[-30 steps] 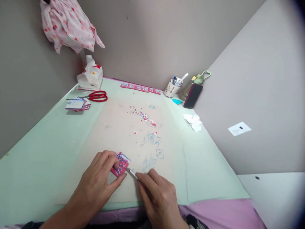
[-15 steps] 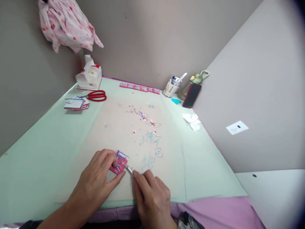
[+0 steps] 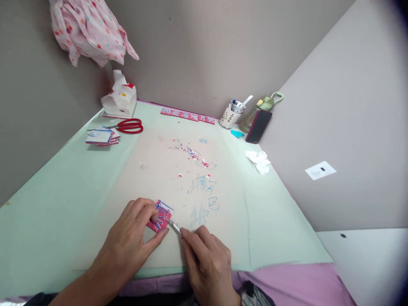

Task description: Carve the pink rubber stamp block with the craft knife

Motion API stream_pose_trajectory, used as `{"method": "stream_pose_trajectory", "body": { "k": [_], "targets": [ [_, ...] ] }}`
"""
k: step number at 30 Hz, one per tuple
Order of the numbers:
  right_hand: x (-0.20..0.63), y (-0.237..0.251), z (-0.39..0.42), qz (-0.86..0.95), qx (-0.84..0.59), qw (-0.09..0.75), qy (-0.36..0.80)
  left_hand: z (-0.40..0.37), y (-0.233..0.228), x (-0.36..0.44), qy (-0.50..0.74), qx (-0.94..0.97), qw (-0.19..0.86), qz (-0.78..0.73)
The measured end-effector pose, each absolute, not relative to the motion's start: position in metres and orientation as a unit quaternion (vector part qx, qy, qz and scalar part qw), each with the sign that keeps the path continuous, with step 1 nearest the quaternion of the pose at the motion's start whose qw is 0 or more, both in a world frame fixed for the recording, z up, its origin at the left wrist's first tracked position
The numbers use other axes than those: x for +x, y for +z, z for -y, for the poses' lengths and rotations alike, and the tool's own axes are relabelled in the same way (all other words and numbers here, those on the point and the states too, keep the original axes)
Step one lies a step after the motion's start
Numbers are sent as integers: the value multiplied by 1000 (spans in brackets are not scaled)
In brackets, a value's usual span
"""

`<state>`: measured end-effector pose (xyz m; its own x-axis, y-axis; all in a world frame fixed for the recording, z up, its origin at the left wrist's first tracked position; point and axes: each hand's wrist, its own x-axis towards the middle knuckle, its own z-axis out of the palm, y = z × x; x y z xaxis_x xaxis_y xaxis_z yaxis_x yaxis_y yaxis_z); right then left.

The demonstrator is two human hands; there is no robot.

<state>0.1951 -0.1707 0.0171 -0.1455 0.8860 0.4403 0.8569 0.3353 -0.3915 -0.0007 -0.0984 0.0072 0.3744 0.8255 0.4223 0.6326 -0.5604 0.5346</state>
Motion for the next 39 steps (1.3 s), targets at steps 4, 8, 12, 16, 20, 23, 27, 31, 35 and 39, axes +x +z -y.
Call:
{"method": "stream_pose_trajectory", "body": {
  "k": [4,8,12,16,20,23,27,31,35,39],
  "targets": [
    [190,19,168,761,-583,284,-15,98,9,-1,339,819,134,-442],
    [184,18,166,756,-590,280,-47,98,8,-1,341,818,135,-443],
    [186,19,167,756,-589,286,-23,98,7,-1,345,814,142,-445],
    [190,19,168,762,-583,282,-14,99,7,-1,348,810,150,-448],
    [188,18,165,763,-586,267,-52,98,6,0,344,811,150,-449],
    [187,17,165,769,-579,265,-60,98,6,-1,345,809,151,-450],
    [188,17,166,770,-577,266,-59,98,5,-1,337,810,156,-454],
    [193,18,164,740,-589,323,36,99,3,-2,328,810,157,-461],
    [202,21,160,701,-595,378,107,100,2,-3,325,803,153,-476],
    [205,22,158,683,-597,403,123,102,5,-3,316,830,103,-449]
  ]
}}
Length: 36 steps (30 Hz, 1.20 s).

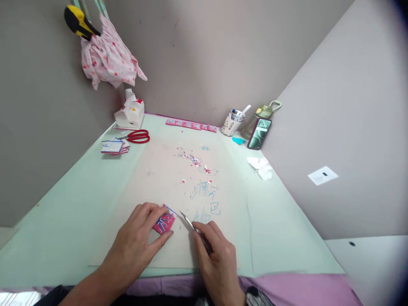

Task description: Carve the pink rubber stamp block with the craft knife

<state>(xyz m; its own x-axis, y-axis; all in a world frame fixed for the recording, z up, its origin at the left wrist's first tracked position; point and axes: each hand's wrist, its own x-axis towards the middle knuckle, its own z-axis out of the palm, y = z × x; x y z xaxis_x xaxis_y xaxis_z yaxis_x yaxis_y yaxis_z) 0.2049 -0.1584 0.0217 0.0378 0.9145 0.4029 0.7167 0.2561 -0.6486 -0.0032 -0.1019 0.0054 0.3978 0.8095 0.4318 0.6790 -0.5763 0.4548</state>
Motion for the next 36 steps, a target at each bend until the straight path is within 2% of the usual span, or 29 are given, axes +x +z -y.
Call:
{"method": "stream_pose_trajectory", "body": {
  "k": [4,8,11,14,16,18,19,24,28,32,34,36],
  "targets": [
    [204,18,159,677,-592,418,128,109,8,-8,299,869,32,-394],
    [205,16,159,677,-584,432,114,115,9,-31,312,867,105,-375],
    [205,16,159,674,-579,445,113,115,14,-47,362,793,111,-477],
    [206,15,159,665,-573,461,125,116,16,-45,389,710,69,-583],
    [207,13,159,650,-570,483,141,117,12,-36,378,757,35,-532],
    [208,12,160,628,-567,509,160,116,10,-32,276,874,65,-394],
    [209,11,160,618,-566,520,169,113,11,-33,237,893,82,-373],
    [210,9,161,590,-564,544,195,96,33,-45,319,723,96,-605],
    [213,5,160,574,-568,546,223,103,20,-24,281,794,105,-528],
    [223,14,157,478,-613,550,306,107,8,-23,322,787,16,-526],
    [219,23,153,408,-610,543,408,106,12,-38,327,779,-7,-535],
    [205,30,148,353,-545,522,553,106,16,-54,345,757,-12,-555]
  ]
}}
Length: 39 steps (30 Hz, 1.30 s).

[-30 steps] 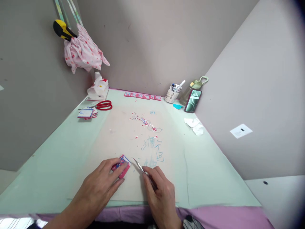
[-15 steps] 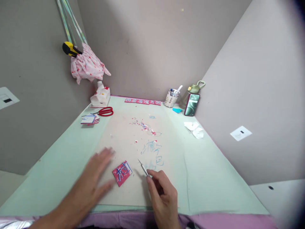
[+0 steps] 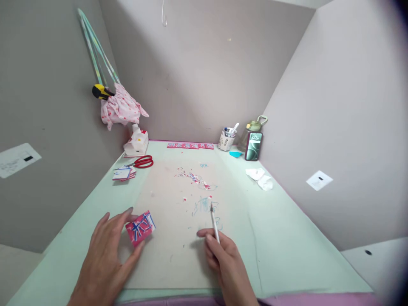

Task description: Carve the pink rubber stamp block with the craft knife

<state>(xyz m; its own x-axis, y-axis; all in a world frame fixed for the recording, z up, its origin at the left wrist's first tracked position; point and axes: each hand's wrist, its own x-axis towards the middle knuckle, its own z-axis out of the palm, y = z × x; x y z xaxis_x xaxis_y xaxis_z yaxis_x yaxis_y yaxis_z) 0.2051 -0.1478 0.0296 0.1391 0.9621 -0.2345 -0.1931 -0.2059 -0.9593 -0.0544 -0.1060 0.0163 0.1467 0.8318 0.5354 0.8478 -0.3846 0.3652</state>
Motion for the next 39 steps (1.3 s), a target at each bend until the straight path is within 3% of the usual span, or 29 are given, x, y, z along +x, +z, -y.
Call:
{"method": "stream_pose_trajectory", "body": {
  "k": [2,4,8,11,16,19,23,27,31,39],
  "targets": [
    [187,33,140,327,-448,504,662,109,17,-68,-338,-743,-6,577],
    [176,35,130,348,-406,492,687,115,15,-78,-335,-750,-22,570],
    [198,40,109,386,-553,586,450,127,16,-85,-335,-750,-52,568],
    [226,44,109,358,-585,637,352,130,19,-82,-357,-728,-70,581],
    [222,34,135,449,-599,576,329,111,12,-63,-369,-739,-91,556],
    [215,28,140,435,-591,587,341,100,22,-57,-315,-753,-158,556],
    [220,24,137,392,-566,610,392,102,35,-56,-375,-713,-110,582],
    [223,23,136,419,-553,605,391,105,9,-43,-336,-797,-108,491],
    [220,24,137,459,-539,590,390,96,-17,-40,-297,-807,-128,494],
    [215,24,141,526,-564,551,320,93,-11,-56,-300,-776,-159,532]
  ]
}}
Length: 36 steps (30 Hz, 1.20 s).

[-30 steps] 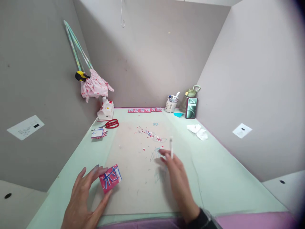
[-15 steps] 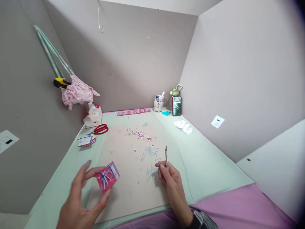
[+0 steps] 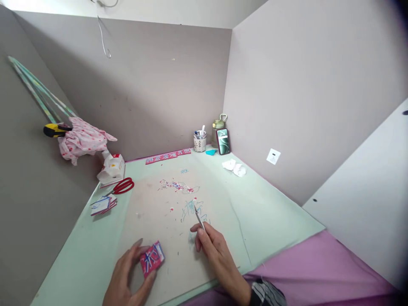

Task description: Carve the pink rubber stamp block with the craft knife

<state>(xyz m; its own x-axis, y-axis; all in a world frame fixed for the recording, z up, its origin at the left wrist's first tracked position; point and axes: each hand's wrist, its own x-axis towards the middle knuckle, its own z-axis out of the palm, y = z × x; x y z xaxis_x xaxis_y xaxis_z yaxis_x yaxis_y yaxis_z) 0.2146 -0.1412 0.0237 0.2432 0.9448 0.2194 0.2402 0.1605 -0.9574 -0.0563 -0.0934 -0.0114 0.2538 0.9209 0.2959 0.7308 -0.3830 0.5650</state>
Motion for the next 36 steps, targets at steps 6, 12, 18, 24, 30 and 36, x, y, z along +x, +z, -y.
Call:
{"method": "stream_pose_trajectory", "body": {
  "k": [6,12,18,24,30,36],
  "targets": [
    [207,17,147,660,-561,478,147,99,-18,-57,289,764,150,-557],
    [205,14,152,723,-553,401,100,100,-28,-47,302,803,97,-505],
    [195,15,174,754,-551,337,119,104,-10,-41,299,822,94,-475],
    [190,13,179,761,-571,296,88,107,-4,-35,285,824,68,-484],
    [185,11,177,751,-581,311,45,108,-1,-32,278,832,44,-478],
    [184,14,177,753,-586,293,55,106,0,-29,275,835,30,-475]
  ]
}}
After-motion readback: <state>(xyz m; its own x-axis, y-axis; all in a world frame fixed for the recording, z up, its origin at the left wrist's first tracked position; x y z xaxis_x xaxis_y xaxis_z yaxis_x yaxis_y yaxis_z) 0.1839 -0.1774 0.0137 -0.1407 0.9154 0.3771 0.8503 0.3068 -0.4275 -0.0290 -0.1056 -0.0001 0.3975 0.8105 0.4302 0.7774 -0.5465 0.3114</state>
